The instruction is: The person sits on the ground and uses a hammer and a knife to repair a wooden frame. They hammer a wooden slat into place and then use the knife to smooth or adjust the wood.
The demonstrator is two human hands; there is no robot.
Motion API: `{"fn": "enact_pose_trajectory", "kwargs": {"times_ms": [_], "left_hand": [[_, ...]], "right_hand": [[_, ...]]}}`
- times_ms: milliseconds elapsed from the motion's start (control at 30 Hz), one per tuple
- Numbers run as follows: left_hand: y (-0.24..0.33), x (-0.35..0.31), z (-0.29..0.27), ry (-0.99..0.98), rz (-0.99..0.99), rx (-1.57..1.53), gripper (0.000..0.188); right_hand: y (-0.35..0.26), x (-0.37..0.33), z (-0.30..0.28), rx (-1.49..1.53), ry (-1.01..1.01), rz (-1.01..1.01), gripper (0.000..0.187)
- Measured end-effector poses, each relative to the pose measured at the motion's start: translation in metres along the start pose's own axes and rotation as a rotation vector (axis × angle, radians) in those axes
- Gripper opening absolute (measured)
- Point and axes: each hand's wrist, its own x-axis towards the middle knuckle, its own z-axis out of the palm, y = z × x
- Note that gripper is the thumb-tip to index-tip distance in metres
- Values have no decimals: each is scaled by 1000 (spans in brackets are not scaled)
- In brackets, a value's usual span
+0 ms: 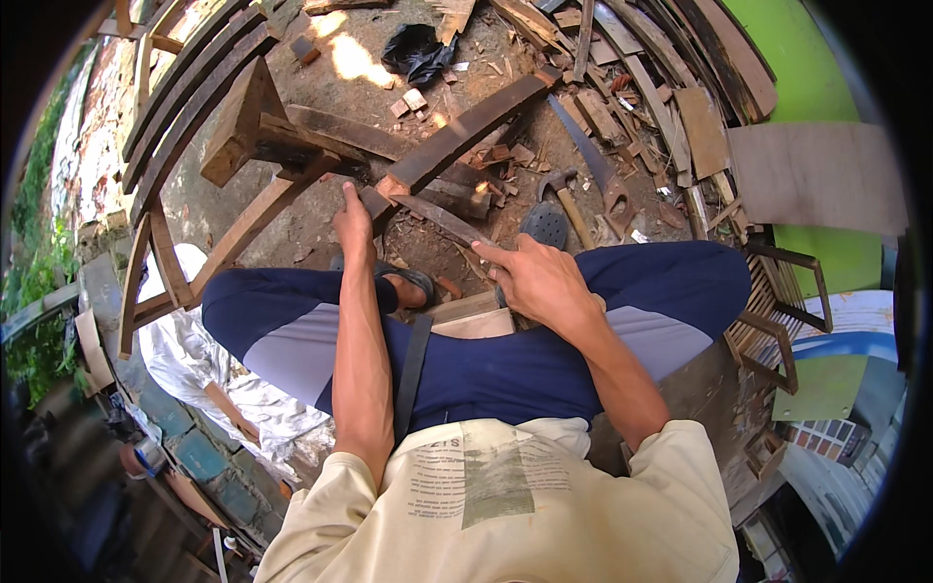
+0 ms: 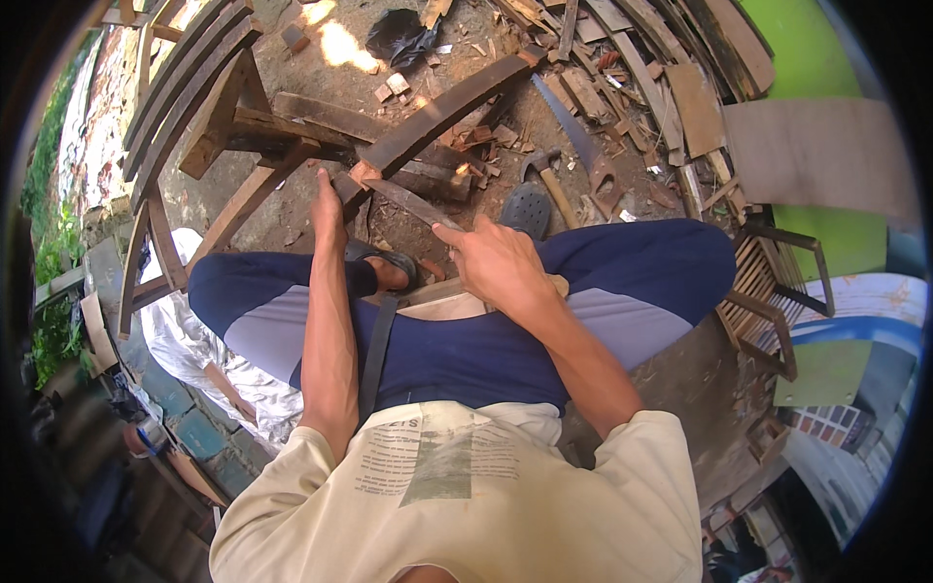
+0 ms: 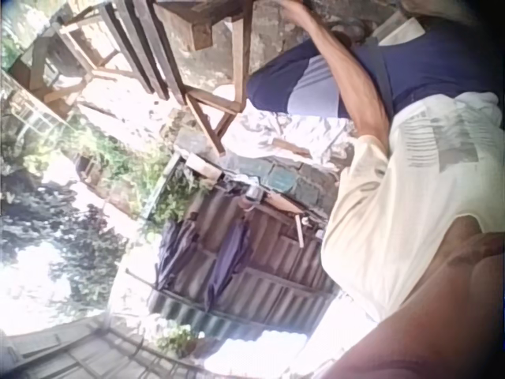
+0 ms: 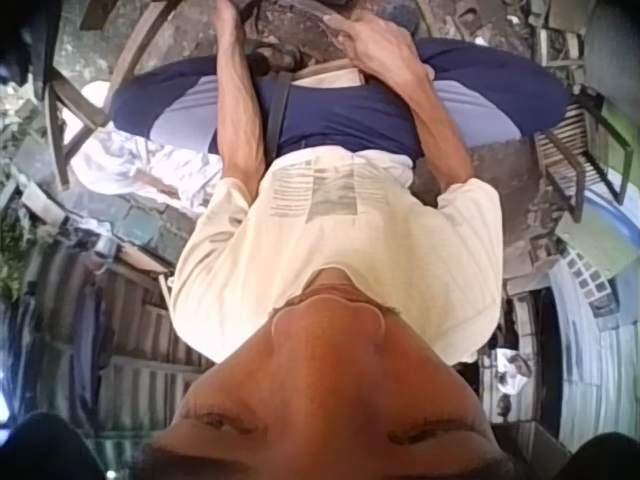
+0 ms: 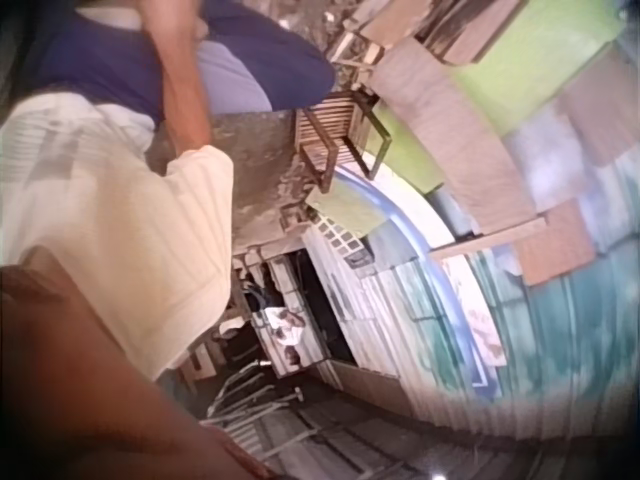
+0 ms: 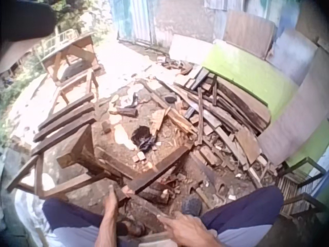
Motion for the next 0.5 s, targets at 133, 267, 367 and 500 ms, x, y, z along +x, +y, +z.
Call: {"fn": "enact_pose_trajectory", "kwargs": {"times_ms": [133,267,367,500], "left_hand": [[-3,9,-2,21,41,-6,74],[2,0,4,11,72,-35,72],[-3,4,1,22,94,-19,70],[-12,8,0,29,125,41,67]], "right_hand": [[-2,-2,2,38,27,-6,38],[-6,0,14,33,39,-10,37],[-9,4,18,28,50,-24,37],[-7,11,25,46,43,-46,38]]}}
